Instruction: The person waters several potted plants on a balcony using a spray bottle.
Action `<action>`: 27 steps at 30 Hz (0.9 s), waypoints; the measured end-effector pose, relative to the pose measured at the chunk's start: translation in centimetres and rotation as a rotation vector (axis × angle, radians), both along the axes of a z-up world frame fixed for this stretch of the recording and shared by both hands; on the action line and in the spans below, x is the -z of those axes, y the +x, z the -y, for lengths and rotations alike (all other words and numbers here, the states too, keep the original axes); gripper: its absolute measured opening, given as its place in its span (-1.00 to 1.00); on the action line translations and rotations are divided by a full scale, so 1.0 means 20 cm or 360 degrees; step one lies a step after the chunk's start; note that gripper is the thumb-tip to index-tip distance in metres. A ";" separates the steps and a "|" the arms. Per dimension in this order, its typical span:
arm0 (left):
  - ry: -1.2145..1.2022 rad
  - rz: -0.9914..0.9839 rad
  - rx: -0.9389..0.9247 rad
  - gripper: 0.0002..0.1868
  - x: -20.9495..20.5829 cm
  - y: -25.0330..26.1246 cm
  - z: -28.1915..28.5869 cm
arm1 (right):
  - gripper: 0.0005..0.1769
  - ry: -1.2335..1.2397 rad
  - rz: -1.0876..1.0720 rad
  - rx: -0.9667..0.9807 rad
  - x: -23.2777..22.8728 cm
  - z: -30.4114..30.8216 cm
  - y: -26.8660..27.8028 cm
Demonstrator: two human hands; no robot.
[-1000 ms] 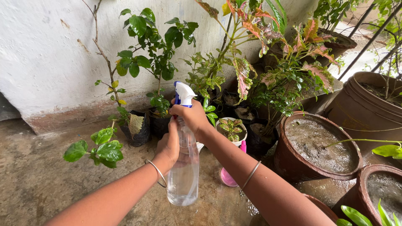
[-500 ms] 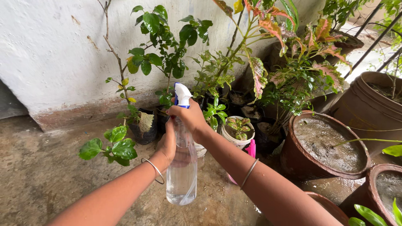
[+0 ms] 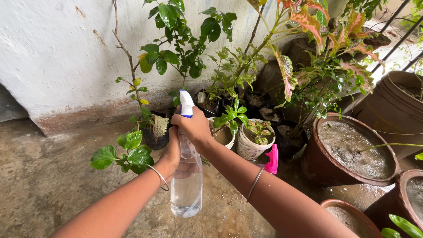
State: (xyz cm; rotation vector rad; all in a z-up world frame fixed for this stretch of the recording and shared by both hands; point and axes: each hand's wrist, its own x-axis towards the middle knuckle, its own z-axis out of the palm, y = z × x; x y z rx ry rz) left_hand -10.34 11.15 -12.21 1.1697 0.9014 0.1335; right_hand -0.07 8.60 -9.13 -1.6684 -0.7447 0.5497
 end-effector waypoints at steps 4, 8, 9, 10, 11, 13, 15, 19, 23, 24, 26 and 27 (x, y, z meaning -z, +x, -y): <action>0.0060 0.0114 0.0007 0.04 0.08 0.00 -0.06 | -0.59 0.0002 -0.0010 0.0104 0.03 -0.03 -0.03; 0.0095 0.0179 -0.0014 -0.04 0.17 0.04 -0.08 | -0.62 -0.0117 0.0020 0.0141 0.05 -0.02 -0.04; 0.0089 0.0126 -0.0028 -0.06 0.19 0.05 -0.08 | -0.63 -0.0143 0.0024 0.0121 0.05 -0.01 -0.04; 0.0064 0.0112 -0.0030 -0.08 0.20 0.05 -0.07 | -0.62 -0.0138 0.0025 0.0109 0.05 -0.01 -0.03; 0.0041 0.0100 -0.0031 -0.09 0.21 0.06 -0.07 | -0.62 -0.0132 0.0026 0.0099 0.06 -0.01 -0.02; 0.0042 0.0169 -0.0050 -0.10 0.23 0.07 -0.06 | -0.59 -0.0109 0.0005 0.0063 0.09 -0.01 0.01; 0.0090 0.0332 -0.0085 -0.09 0.23 0.10 -0.05 | -0.54 -0.0074 -0.0038 0.0011 0.11 -0.01 0.04; -0.0054 0.0036 -0.0087 -0.06 0.19 0.10 0.01 | -0.49 -0.0108 -0.0018 0.0017 0.13 0.01 0.09; -0.0078 -0.0025 -0.0135 -0.03 0.15 0.13 0.09 | -0.55 -0.0191 0.0026 0.0064 0.13 0.05 0.11; -0.0108 -0.0039 -0.0149 -0.04 0.15 0.14 0.11 | -0.58 -0.0216 0.0058 0.0085 0.13 0.06 0.12; -0.0131 -0.0098 -0.0126 -0.01 0.13 0.15 0.14 | -0.61 -0.0234 0.0085 0.0085 0.12 0.09 0.13; -0.0141 -0.0122 -0.0114 0.00 0.12 0.16 0.15 | -0.62 -0.0241 0.0104 0.0086 0.12 0.10 0.14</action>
